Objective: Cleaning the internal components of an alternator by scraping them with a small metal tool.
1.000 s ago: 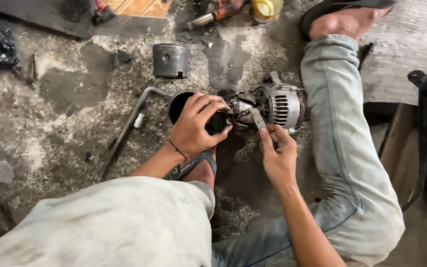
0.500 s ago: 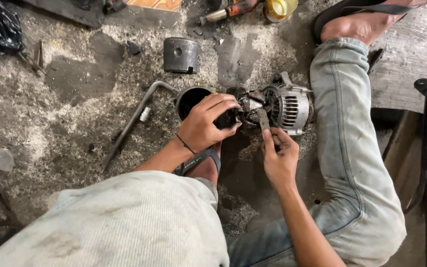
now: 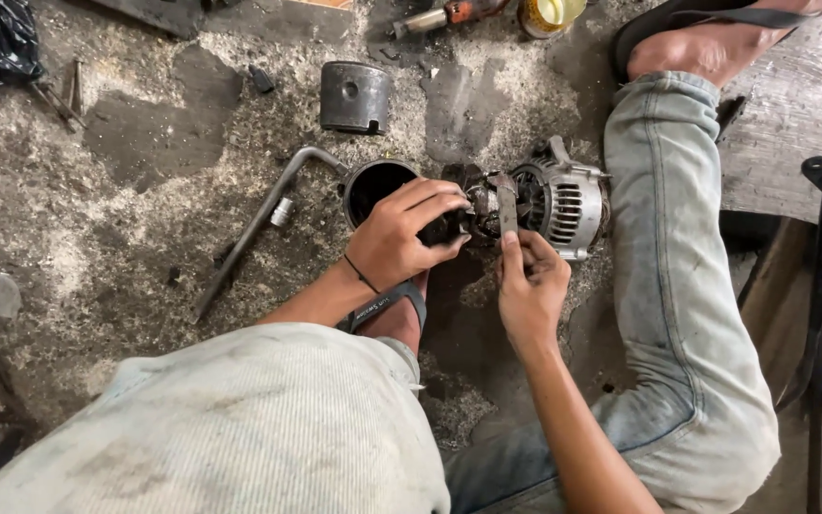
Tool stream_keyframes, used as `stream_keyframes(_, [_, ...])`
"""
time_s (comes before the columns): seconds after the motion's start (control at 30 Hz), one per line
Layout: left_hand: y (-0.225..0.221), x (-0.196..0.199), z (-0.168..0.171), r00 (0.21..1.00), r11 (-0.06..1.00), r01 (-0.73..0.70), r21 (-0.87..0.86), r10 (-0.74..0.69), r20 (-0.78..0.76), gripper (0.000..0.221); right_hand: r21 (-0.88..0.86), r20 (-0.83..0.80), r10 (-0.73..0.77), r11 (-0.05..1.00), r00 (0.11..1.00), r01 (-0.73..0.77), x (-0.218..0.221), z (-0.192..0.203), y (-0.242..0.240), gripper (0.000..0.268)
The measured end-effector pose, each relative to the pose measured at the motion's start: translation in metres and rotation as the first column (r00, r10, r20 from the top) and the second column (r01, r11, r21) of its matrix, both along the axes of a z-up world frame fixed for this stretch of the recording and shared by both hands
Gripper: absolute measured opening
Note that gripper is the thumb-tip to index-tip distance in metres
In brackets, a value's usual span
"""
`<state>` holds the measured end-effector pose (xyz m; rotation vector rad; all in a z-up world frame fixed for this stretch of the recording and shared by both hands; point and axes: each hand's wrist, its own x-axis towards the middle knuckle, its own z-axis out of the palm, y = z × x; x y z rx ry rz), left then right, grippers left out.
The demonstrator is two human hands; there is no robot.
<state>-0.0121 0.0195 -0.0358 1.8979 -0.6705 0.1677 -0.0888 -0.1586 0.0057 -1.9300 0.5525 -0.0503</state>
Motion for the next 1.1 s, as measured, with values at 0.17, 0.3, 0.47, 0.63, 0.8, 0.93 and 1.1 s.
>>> stream_keyframes(0.17, [0.000,0.001,0.000,1.000,1.000,0.001,-0.026,-0.002,-0.016,0.033,0.010,-0.029,-0.008,1.000,1.000,0.008,-0.008,0.001,0.001,0.022])
stream_keyframes(0.3, [-0.002,0.000,-0.001,0.999,0.998,-0.002,-0.060,-0.001,-0.041,0.036,-0.001,-0.047,-0.007,1.000,0.999,0.007,-0.005,-0.004,0.002,0.023])
stream_keyframes(0.47, [-0.002,0.000,-0.007,0.999,0.998,-0.010,-0.068,0.008,-0.032,0.035,0.006,-0.018,-0.023,1.000,1.000,0.023,-0.005,-0.002,0.008,0.023])
stream_keyframes(0.63, [-0.002,-0.001,-0.008,0.999,0.996,-0.020,-0.086,0.017,-0.040,0.035,-0.033,-0.072,0.021,0.999,0.997,-0.024,-0.007,-0.008,0.003,0.024])
stream_keyframes(0.8, [-0.001,0.001,-0.010,0.999,0.993,0.008,-0.114,-0.012,-0.041,0.031,-0.040,-0.047,0.010,0.999,0.999,-0.012,0.001,-0.006,0.006,0.022])
stream_keyframes(0.93, [0.001,0.002,-0.005,1.000,0.994,0.003,-0.109,-0.005,-0.020,0.031,-0.021,-0.075,-0.016,1.000,0.997,0.014,-0.004,-0.003,0.009,0.023])
stream_keyframes(1.1, [0.001,0.002,-0.009,0.999,0.993,0.013,-0.121,-0.020,-0.051,0.034,0.008,-0.051,-0.034,0.999,0.998,0.034,0.009,-0.007,0.008,0.025])
